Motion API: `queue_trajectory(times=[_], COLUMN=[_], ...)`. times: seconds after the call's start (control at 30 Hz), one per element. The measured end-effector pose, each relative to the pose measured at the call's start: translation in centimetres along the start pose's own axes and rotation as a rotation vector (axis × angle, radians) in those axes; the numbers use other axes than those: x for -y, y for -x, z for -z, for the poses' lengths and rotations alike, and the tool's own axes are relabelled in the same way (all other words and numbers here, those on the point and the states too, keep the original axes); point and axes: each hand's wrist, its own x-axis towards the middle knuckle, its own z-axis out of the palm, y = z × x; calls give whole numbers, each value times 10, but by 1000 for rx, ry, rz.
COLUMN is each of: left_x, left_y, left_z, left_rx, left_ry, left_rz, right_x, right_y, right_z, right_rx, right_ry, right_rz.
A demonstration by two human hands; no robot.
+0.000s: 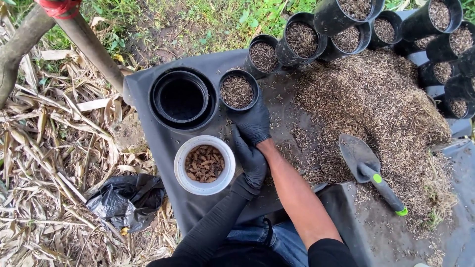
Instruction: Using a hand trowel to scoop soil from a pile and fill small plastic nursery pots on a potting table.
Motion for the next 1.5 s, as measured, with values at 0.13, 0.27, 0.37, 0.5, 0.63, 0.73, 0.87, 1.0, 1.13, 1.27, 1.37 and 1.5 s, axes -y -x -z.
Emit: queue_trajectory(times=[0.13, 0.27, 0.37, 0.5, 0.63, 0.73, 0.87, 1.0, 1.13, 1.27, 1.37, 1.5], left_x=[1, 4, -25, -33, -44, -42, -32, -18, -2, 12, 21, 29], left_y=[-1, 0, -5, -7, -21, -14, -13, -11, -5, -2, 3, 7], left_z=[-9, -15, -18, -19, -31, -33, -32, -27, -22, -22, -22, -23], left_rx=[-52, -12, 29, 88, -78, -67, -64, -59, -47, -27, -18, 0], left_ry=[-244, -263, -36, -335, -417, -427, -443, -460, -477, -489, -499, -513], left_rz=[-107, -31, 68, 36, -41, -68, -100, -131, -155, -192, -215, -252], right_x=[-14, -43, -45, -37, 26, 62, 91, 88, 87, 85, 89, 89], right_y=[-6, -10, 3, 23, 34, 29, 17, 0, -10, -16, -5, -6], right_z=[-1, 14, 33, 55, 55, 47, 34, 22, 19, 16, 11, 24], right_rx=[-1, 68, 88, -103, -251, -133, 36, 49, 154, 172, 129, 82], right_ry=[-17, -58, -109, 147, 165, 420, 791, 957, 906, 912, 874, 779], right_rz=[32, 11, 22, 70, 584, 884, 1040, 1163, 1176, 1193, 1097, 1192])
